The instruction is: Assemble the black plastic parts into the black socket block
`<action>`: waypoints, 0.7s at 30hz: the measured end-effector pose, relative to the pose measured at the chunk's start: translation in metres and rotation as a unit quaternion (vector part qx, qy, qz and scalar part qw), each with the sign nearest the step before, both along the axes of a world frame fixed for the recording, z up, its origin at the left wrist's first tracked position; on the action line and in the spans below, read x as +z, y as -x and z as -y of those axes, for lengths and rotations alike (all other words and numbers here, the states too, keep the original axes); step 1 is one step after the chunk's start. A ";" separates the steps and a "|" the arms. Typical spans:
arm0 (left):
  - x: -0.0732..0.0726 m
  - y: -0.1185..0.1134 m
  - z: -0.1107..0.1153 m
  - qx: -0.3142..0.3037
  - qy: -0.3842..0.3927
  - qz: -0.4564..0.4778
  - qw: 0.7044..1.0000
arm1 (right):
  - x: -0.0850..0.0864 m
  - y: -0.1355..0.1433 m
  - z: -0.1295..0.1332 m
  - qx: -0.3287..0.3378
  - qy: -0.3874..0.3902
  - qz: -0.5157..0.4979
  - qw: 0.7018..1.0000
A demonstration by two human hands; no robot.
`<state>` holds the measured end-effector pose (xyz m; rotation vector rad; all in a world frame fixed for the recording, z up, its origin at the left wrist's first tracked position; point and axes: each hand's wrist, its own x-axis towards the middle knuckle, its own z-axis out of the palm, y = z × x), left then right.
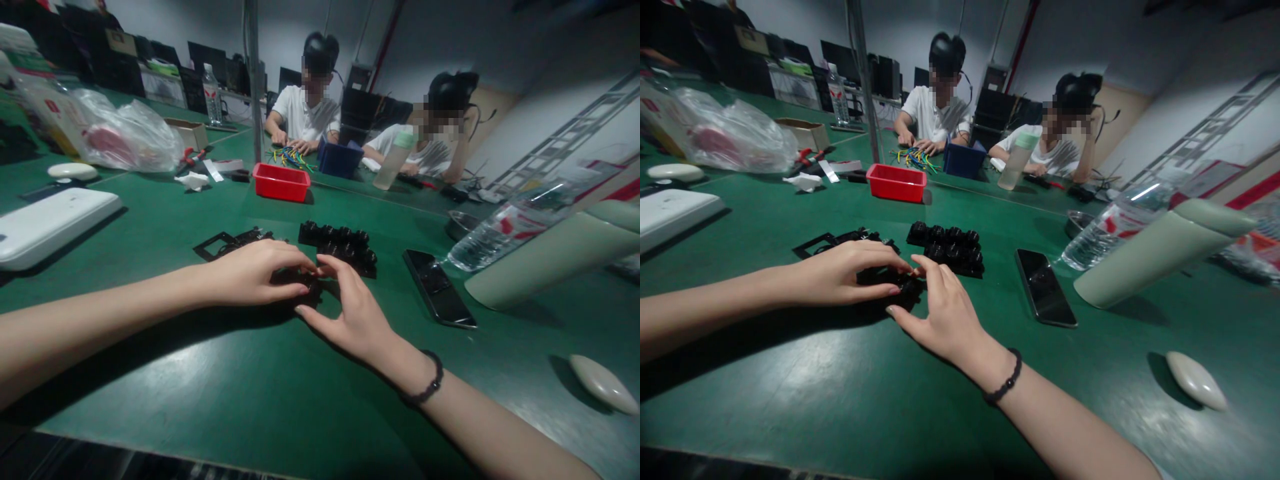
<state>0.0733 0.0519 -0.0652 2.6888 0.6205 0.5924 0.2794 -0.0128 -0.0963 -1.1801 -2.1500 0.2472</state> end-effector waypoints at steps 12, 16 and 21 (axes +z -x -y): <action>0.003 0.000 -0.001 0.045 0.005 -0.017 0.999 | -0.002 0.000 -0.001 -0.014 -0.010 0.004 1.000; 0.003 0.001 -0.002 0.066 0.012 -0.024 0.997 | 0.000 0.000 0.000 -0.012 -0.023 -0.004 1.000; 0.001 0.001 -0.003 0.093 0.008 -0.022 0.995 | 0.004 0.000 0.000 0.032 -0.055 0.038 0.997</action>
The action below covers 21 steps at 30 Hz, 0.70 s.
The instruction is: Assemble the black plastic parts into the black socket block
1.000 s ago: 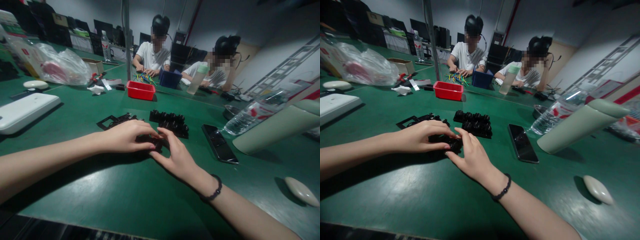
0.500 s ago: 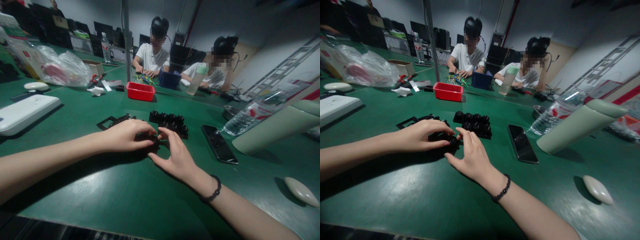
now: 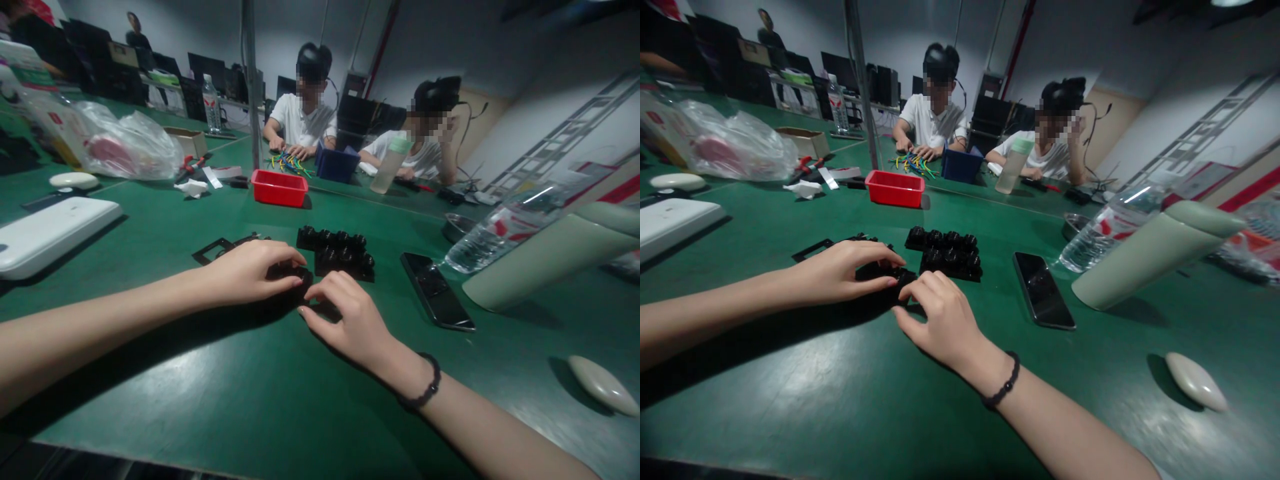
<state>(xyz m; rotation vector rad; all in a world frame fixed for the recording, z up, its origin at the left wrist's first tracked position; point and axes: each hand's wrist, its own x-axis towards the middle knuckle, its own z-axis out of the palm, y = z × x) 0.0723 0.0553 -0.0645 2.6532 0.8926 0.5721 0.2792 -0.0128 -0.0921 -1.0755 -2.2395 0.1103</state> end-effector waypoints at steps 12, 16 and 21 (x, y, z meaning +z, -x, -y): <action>-0.006 0.000 -0.002 0.067 0.034 0.032 0.997 | -0.002 0.000 -0.001 0.021 0.026 0.054 0.998; -0.005 0.000 -0.001 0.066 0.028 0.033 0.997 | -0.002 0.000 -0.001 0.009 0.039 0.068 0.997; -0.004 0.001 0.000 0.063 -0.009 0.031 0.998 | -0.001 0.000 -0.001 -0.007 0.057 0.085 0.995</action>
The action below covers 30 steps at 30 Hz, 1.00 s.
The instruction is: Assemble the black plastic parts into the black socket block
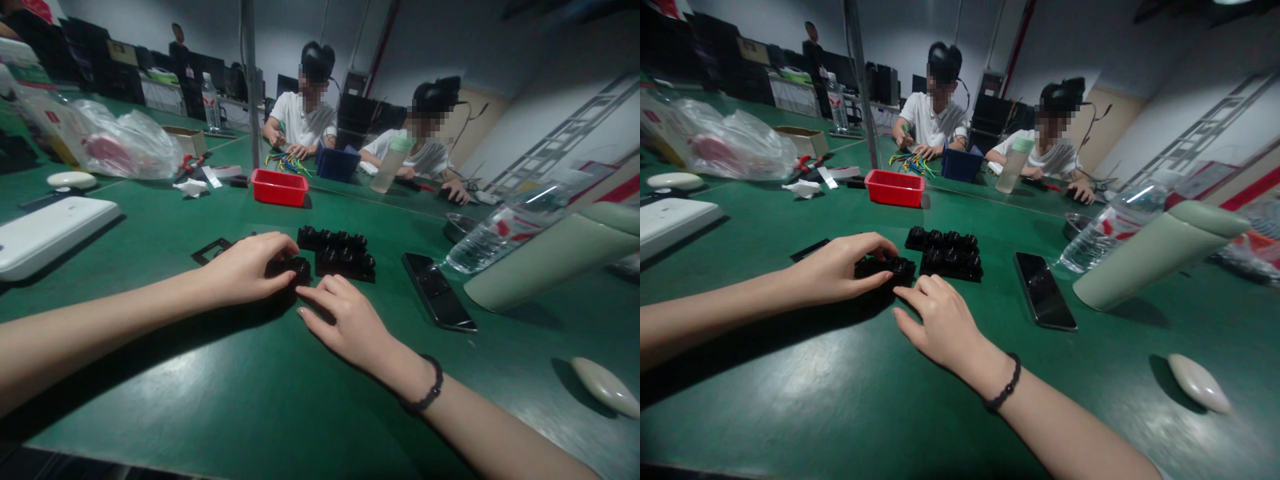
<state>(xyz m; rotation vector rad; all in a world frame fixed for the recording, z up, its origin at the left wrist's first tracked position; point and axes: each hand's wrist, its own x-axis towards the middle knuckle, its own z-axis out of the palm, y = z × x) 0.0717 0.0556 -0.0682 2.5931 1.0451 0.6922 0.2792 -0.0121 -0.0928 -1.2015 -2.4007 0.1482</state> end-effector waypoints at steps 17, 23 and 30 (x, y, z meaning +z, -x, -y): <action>0.002 0.001 0.002 -0.037 -0.048 -0.038 0.997 | -0.001 0.002 -0.001 -0.025 0.001 0.018 1.000; 0.001 0.001 0.001 -0.041 -0.056 -0.042 0.997 | -0.001 0.002 -0.001 -0.039 0.011 0.025 0.999; -0.002 0.001 0.000 -0.050 -0.064 -0.042 0.996 | 0.000 0.002 -0.002 -0.054 0.017 0.031 0.998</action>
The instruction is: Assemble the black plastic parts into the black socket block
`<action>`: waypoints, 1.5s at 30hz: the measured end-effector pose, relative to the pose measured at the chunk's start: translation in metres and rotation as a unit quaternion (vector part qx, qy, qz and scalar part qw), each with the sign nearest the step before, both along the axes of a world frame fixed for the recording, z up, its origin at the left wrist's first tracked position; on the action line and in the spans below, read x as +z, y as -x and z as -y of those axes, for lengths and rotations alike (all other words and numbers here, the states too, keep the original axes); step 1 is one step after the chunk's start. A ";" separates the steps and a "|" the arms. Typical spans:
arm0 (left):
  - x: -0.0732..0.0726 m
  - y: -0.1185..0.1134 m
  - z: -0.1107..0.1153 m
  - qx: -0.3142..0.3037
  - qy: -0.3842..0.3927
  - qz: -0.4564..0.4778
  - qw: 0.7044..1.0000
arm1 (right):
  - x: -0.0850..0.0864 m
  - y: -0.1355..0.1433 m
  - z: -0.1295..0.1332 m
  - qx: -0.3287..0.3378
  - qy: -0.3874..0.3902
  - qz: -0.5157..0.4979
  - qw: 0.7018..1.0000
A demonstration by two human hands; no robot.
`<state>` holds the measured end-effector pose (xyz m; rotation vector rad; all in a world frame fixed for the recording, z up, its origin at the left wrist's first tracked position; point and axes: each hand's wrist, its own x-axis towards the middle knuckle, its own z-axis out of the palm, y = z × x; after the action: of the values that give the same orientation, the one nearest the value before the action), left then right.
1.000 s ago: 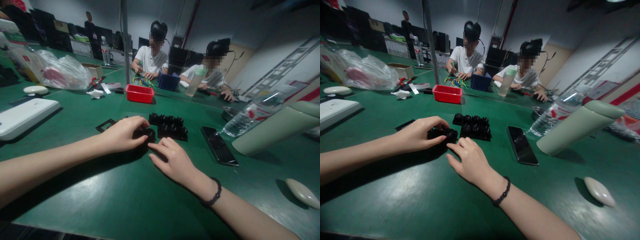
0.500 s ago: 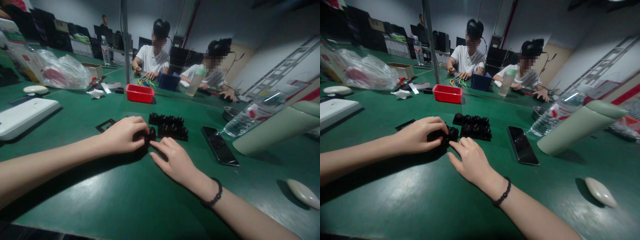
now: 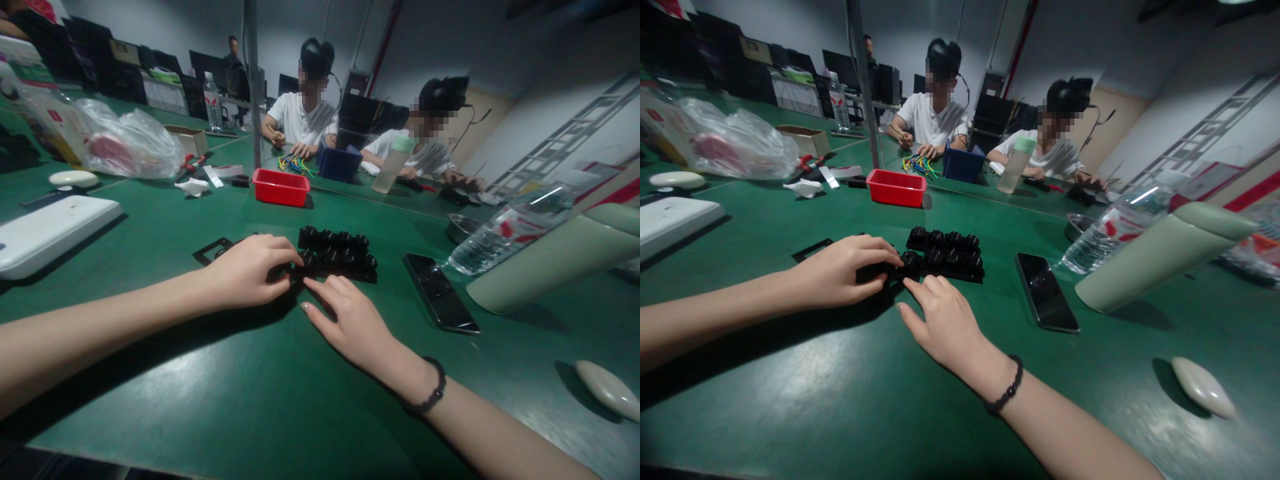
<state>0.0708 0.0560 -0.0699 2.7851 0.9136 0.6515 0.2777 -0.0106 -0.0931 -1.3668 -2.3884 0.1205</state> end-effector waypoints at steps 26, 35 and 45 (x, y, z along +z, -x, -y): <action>0.000 -0.001 0.001 0.015 -0.007 -0.063 0.998 | 0.003 0.001 0.000 -0.012 0.031 -0.015 0.999; 0.000 -0.002 0.002 0.022 -0.008 -0.081 0.996 | 0.003 0.001 0.000 -0.007 0.023 -0.014 1.000; 0.000 -0.001 0.003 0.051 0.016 -0.052 0.997 | 0.005 0.001 0.002 0.018 0.005 -0.013 1.000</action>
<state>0.0718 0.0528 -0.0703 2.7828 1.0811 0.5039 0.2766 -0.0130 -0.0883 -1.3198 -2.3936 0.1586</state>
